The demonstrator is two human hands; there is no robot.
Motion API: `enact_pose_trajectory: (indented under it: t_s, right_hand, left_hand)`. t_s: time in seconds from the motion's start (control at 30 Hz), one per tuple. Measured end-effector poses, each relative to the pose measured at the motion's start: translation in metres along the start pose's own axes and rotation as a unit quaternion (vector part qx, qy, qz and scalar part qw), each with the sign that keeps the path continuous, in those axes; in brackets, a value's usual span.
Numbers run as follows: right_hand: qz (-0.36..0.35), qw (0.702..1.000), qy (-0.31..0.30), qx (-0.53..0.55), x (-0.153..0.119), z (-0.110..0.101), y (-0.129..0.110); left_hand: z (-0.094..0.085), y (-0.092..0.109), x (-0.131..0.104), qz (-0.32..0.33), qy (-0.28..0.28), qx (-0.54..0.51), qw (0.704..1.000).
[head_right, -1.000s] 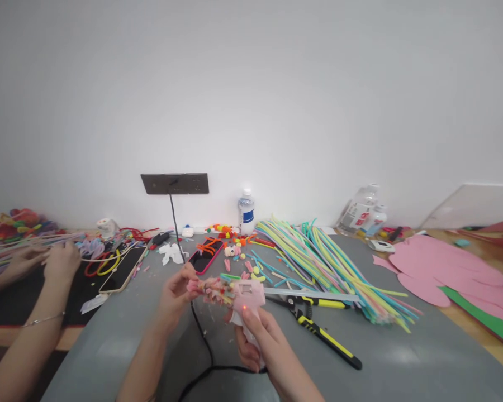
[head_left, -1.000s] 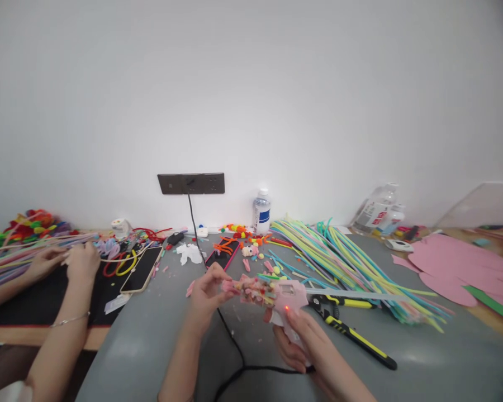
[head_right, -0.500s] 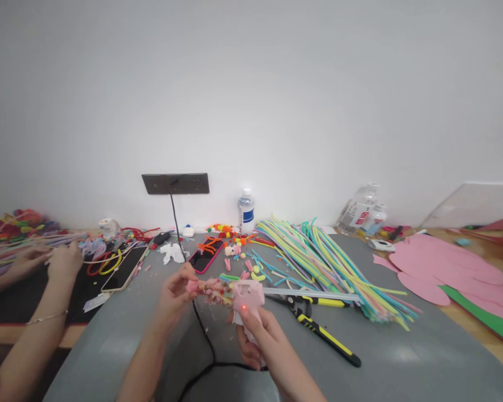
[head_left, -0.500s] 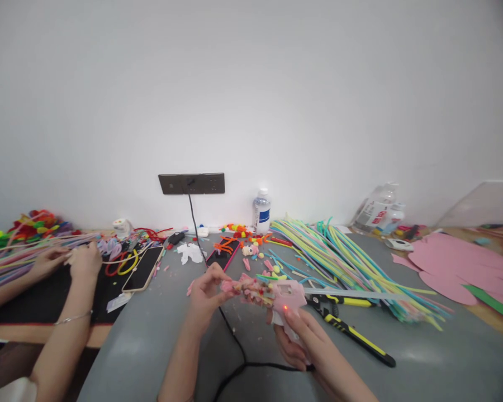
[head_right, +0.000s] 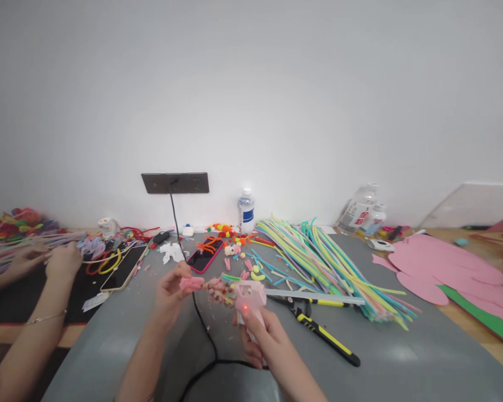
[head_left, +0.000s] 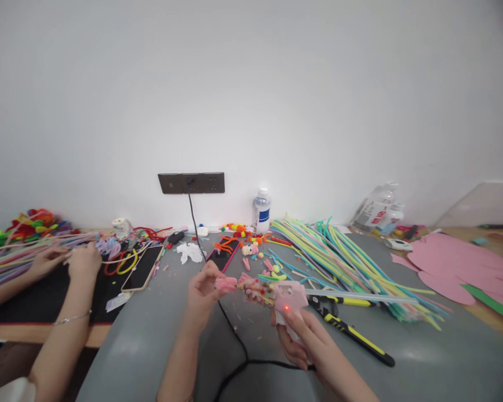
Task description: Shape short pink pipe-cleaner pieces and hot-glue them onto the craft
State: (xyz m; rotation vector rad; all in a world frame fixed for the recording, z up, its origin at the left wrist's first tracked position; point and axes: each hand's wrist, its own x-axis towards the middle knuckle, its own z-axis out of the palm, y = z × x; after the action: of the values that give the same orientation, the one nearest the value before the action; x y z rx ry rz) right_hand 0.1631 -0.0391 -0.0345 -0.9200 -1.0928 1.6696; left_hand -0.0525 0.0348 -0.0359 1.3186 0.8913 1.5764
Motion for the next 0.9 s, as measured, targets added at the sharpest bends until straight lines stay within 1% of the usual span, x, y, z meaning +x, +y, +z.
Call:
enact_pose_trajectory:
  t_s: [0.17, 0.3, 0.43, 0.67, 0.9]
  right_hand:
    - [-0.007, 1.000, 0.000, -0.009, 0.002, -0.004, 0.005]
    - [-0.016, 1.000, -0.014, -0.007, 0.003, -0.003, 0.006]
    - [-0.012, 1.000, -0.011, -0.015, 0.002, 0.001, 0.002]
    - [-0.014, 1.000, -0.006, -0.021, -0.001, 0.002, 0.001]
    - [-0.009, 1.000, -0.012, -0.016, -0.001, 0.006, -0.002]
  left_hand:
    - [0.000, 0.004, 0.000, 0.005, 0.012, 0.006, 1.000]
    - [-0.003, -0.002, -0.002, -0.006, -0.005, -0.012, 1.000]
    - [-0.003, -0.006, -0.004, -0.006, -0.021, -0.020, 1.000]
    - [-0.002, -0.005, -0.005, -0.012, -0.018, 0.003, 1.000]
    - [0.001, -0.004, -0.006, -0.020, -0.032, 0.003, 0.999]
